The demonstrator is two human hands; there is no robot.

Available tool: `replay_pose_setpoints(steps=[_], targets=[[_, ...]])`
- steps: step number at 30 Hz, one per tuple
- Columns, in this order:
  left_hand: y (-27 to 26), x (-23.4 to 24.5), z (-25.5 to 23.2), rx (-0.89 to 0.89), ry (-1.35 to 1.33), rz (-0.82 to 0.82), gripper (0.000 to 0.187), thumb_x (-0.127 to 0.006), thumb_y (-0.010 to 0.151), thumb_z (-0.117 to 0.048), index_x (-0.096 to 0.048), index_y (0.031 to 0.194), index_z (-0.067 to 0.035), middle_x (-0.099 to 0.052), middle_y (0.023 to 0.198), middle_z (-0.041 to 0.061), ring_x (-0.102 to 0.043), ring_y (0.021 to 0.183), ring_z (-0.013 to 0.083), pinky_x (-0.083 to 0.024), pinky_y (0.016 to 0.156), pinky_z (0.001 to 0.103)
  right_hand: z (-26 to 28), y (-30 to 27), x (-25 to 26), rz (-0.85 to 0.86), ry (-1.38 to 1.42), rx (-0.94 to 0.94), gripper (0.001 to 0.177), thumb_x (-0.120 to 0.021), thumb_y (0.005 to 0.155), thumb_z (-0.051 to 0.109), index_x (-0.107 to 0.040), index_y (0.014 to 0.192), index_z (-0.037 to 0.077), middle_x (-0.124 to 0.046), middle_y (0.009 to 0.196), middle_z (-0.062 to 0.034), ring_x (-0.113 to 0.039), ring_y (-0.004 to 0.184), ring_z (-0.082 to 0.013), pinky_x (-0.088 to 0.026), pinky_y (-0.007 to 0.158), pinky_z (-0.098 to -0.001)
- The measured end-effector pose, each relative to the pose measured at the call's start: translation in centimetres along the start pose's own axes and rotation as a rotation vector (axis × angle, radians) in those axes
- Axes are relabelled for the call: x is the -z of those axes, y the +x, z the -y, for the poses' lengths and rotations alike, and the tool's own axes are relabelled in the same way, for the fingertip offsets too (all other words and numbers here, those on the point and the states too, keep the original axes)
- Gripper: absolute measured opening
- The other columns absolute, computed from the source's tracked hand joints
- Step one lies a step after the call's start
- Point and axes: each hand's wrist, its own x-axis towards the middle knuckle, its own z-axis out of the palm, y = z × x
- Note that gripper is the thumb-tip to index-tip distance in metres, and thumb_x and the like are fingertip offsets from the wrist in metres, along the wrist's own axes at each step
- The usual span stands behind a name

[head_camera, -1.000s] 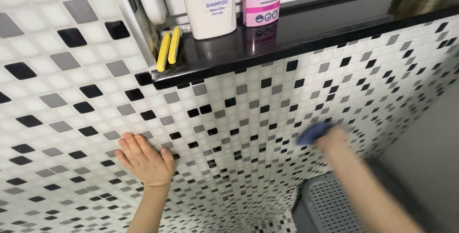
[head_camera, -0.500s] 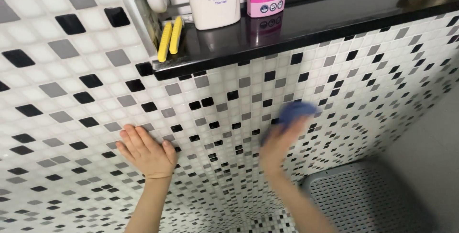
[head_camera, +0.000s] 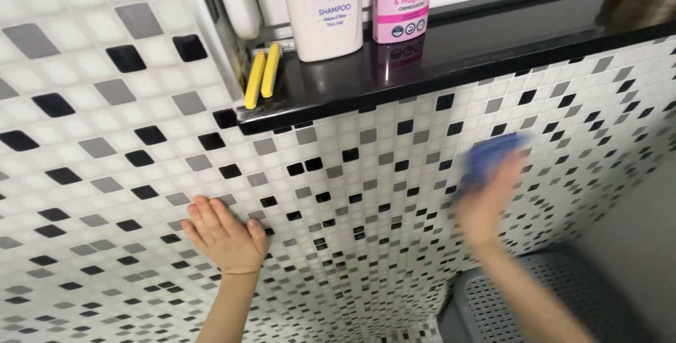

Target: The person wipes down the tiled wall of a shower area and the exterior of a white bathroom cabinet using a blue cloth.

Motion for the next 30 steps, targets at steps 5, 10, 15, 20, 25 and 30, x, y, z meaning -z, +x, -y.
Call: replay_pose_setpoints(steps=[5,10,15,20,25,30], targets=[[-0.1,-0.2,-0.1,0.015,0.008,-0.002,0.067,-0.022,0.112,-0.038,-0.024,0.161,0.007,-0.024,0.167,0.027,-0.018,0.158,0.0422,-0.012,0.131,0.061,-13.4,6.9,8.3,-0.179,-0.117,-0.819,0.060,-0.048,0.112,-0.013,-0.011,0.158,-0.002,-0.026,0.168,-0.0256,-0.027,0.155,-0.0404,-0.019,0.127,-0.0507],[0.0,0.0,-0.2,0.010,0.009,-0.003,0.067,-0.023,0.111,-0.038,-0.027,0.159,0.009,-0.026,0.166,0.029,-0.020,0.157,0.0434,-0.014,0.131,0.062,-14.5,7.1,5.6,-0.396,0.065,-0.905,0.050,-0.044,0.108,0.002,-0.028,0.154,0.011,-0.045,0.155,-0.0158,-0.050,0.142,-0.0317,-0.035,0.118,-0.0481],[-0.5,-0.4,0.3,0.005,0.018,0.008,0.069,-0.023,0.111,-0.038,-0.030,0.158,0.011,-0.026,0.165,0.029,-0.019,0.157,0.0429,-0.013,0.131,0.060,7.5,7.2,-1.2,-0.450,0.078,-0.406,0.054,-0.042,0.098,-0.010,-0.034,0.151,-0.004,-0.052,0.147,-0.0269,-0.052,0.140,-0.0373,-0.034,0.125,-0.0509],[-1.4,-0.9,1.1,-0.026,0.091,0.045,0.074,-0.035,0.100,-0.041,-0.045,0.149,0.013,-0.042,0.156,0.036,-0.037,0.145,0.0520,-0.028,0.113,0.067,20.9,0.4,-10.6,0.006,0.009,0.060,0.046,-0.069,0.097,0.046,-0.063,0.138,0.025,-0.052,0.145,-0.0105,-0.042,0.137,-0.0372,-0.029,0.115,-0.0601],[-0.8,-1.0,0.9,-0.019,0.073,-0.025,0.071,-0.038,0.102,-0.041,-0.050,0.147,0.012,-0.046,0.154,0.034,-0.040,0.144,0.0497,-0.029,0.114,0.065,19.9,0.0,-11.1,-0.009,0.033,0.404,0.038,-0.072,0.093,0.026,-0.068,0.131,0.028,-0.057,0.148,-0.0072,-0.048,0.141,-0.0302,-0.037,0.116,-0.0542],[-0.8,-1.0,0.8,-0.025,0.062,-0.051,0.072,-0.035,0.101,-0.043,-0.050,0.148,0.010,-0.046,0.156,0.033,-0.040,0.144,0.0491,-0.029,0.114,0.066,7.2,7.0,-2.9,-0.187,0.016,0.252,0.036,-0.063,0.088,0.012,-0.064,0.123,0.013,-0.060,0.136,-0.0127,-0.051,0.135,-0.0304,-0.037,0.118,-0.0508]])
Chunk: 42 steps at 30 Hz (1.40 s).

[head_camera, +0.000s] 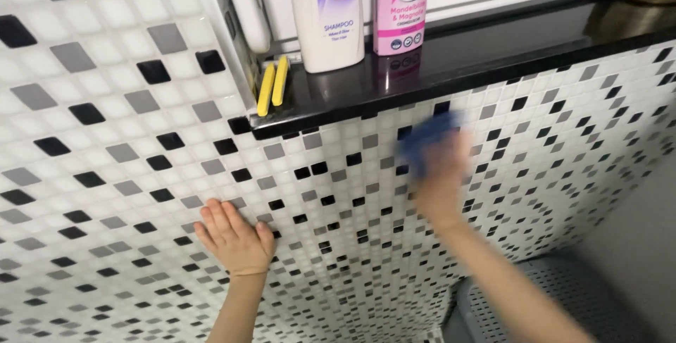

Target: The person wipes down the tiled wall of a shower area and the exterior of a white bathroom cabinet using a blue cloth.

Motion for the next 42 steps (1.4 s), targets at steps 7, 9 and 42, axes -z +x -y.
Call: replay_pose_setpoints(steps=[7,9,42], targets=[[0.9,1.1,-0.8,0.032,-0.051,0.056,0.068,-0.023,0.110,-0.038,-0.031,0.158,0.010,-0.031,0.163,0.031,-0.023,0.155,0.0445,-0.016,0.129,0.062,-23.3,-0.1,12.4,-0.146,-0.142,-0.819,0.058,-0.049,0.113,-0.010,-0.017,0.160,0.006,-0.028,0.167,-0.0234,-0.027,0.155,-0.0422,-0.019,0.126,-0.0567],[0.9,1.1,-0.9,0.036,-0.047,0.062,0.068,-0.023,0.110,-0.038,-0.029,0.158,0.010,-0.031,0.164,0.031,-0.023,0.155,0.0448,-0.016,0.129,0.063,-27.3,0.2,14.0,-0.173,-0.116,-1.025,0.051,-0.049,0.118,-0.002,-0.019,0.158,0.012,-0.032,0.165,-0.0216,-0.030,0.151,-0.0426,-0.023,0.120,-0.0614],[7.4,28.1,19.2,0.633,-0.178,0.595,0.062,-0.029,0.109,-0.036,-0.010,0.166,-0.019,-0.008,0.173,0.006,-0.007,0.160,0.0294,-0.007,0.127,0.054,44.2,0.9,-10.9,0.711,0.547,0.026,0.080,-0.059,0.092,-0.008,-0.034,0.161,0.026,-0.019,0.170,-0.0071,-0.015,0.155,-0.0396,-0.021,0.117,-0.0648]])
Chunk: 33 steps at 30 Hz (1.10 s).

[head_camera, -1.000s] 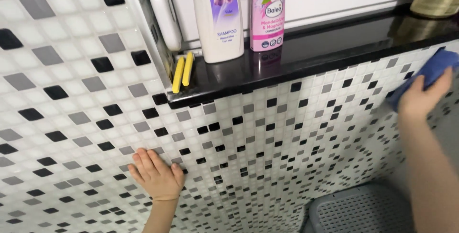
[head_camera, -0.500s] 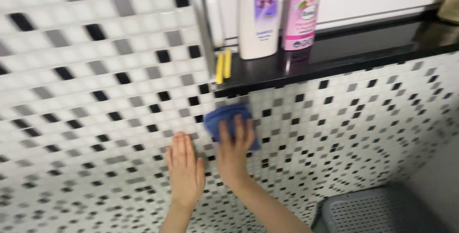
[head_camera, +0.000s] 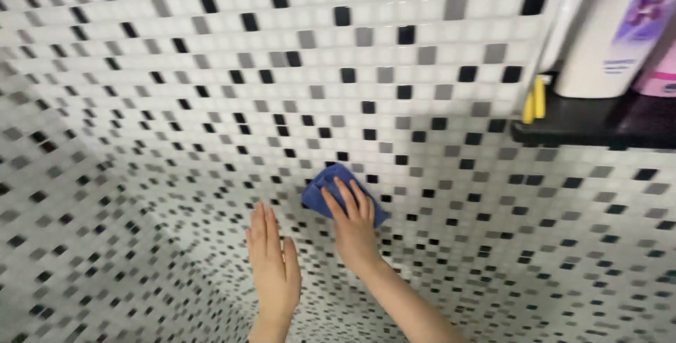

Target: The person wipes down the tiled wall of a shower area and the exterior of a white bathroom cabinet using a blue cloth.

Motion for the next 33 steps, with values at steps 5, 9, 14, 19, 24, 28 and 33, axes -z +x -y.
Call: replay_pose_setpoints(steps=[5,9,14,19,24,28,33], targets=[[-2.6,6.4,3.3,0.037,0.226,-0.018,0.063,-0.023,0.109,-0.044,-0.014,0.166,-0.020,-0.012,0.173,0.007,-0.009,0.158,0.0347,-0.008,0.126,0.056,5.7,-2.2,-5.1,-0.098,0.821,-0.416,0.049,-0.041,0.108,0.020,-0.039,0.156,0.015,-0.046,0.156,-0.0087,-0.048,0.140,-0.0289,-0.042,0.112,-0.0436],[-5.8,10.5,4.5,0.121,0.332,-0.078,0.061,-0.030,0.109,-0.038,-0.015,0.165,-0.019,-0.012,0.173,0.009,-0.010,0.159,0.0327,-0.007,0.126,0.057,13.5,-2.4,-0.5,0.275,1.233,-0.970,0.066,-0.048,0.100,0.031,-0.029,0.163,0.029,-0.052,0.157,-0.0018,-0.071,0.108,-0.0288,-0.059,0.076,-0.0407],[-8.1,15.8,0.4,0.898,-0.339,0.074,0.079,-0.041,0.095,-0.059,-0.022,0.163,-0.025,-0.016,0.173,-0.005,-0.014,0.159,0.0178,-0.019,0.127,0.042,21.6,-2.4,6.3,0.623,1.401,-1.348,0.067,-0.052,0.099,0.027,-0.031,0.163,0.030,-0.040,0.165,0.0034,-0.052,0.141,-0.0307,-0.050,0.112,-0.0515],[-12.1,20.3,-1.5,1.301,-0.787,-0.288,0.083,-0.065,0.086,-0.049,-0.039,0.158,-0.018,-0.042,0.164,0.001,-0.047,0.147,0.0213,-0.044,0.119,0.039,25.4,-4.9,7.1,0.776,1.596,-1.307,0.063,-0.052,0.097,0.019,-0.044,0.160,0.021,-0.055,0.155,-0.0066,-0.058,0.129,-0.0329,-0.047,0.104,-0.0469],[-17.8,23.8,-2.0,1.236,-0.927,-0.608,0.029,-0.068,0.096,-0.025,-0.072,0.117,-0.005,-0.074,0.107,0.005,-0.067,0.096,0.0156,-0.052,0.088,0.031,29.1,-6.4,8.6,1.035,1.622,-1.196,0.059,-0.045,0.099,0.018,-0.046,0.159,0.018,-0.056,0.152,-0.0093,-0.056,0.131,-0.0319,-0.043,0.108,-0.0448],[-22.3,26.5,-1.6,1.043,-0.666,-0.751,0.016,-0.068,0.098,-0.023,-0.062,0.099,-0.009,-0.066,0.091,0.004,-0.061,0.086,0.0112,-0.049,0.080,0.027,31.6,-8.3,6.5,1.061,1.316,-0.747,0.063,-0.053,0.096,0.027,-0.039,0.158,0.026,-0.036,0.167,0.0073,-0.035,0.153,-0.0170,-0.038,0.122,-0.0406],[-26.1,30.6,-2.8,1.039,-0.357,-0.726,0.024,-0.062,0.105,-0.030,-0.051,0.092,-0.013,-0.044,0.076,-0.001,-0.044,0.066,0.0085,-0.039,0.064,0.026,37.7,-10.0,7.2,1.282,1.320,-0.530,0.059,-0.053,0.096,0.030,-0.047,0.155,0.024,-0.044,0.164,0.0036,-0.042,0.151,-0.0156,-0.038,0.123,-0.0384]])
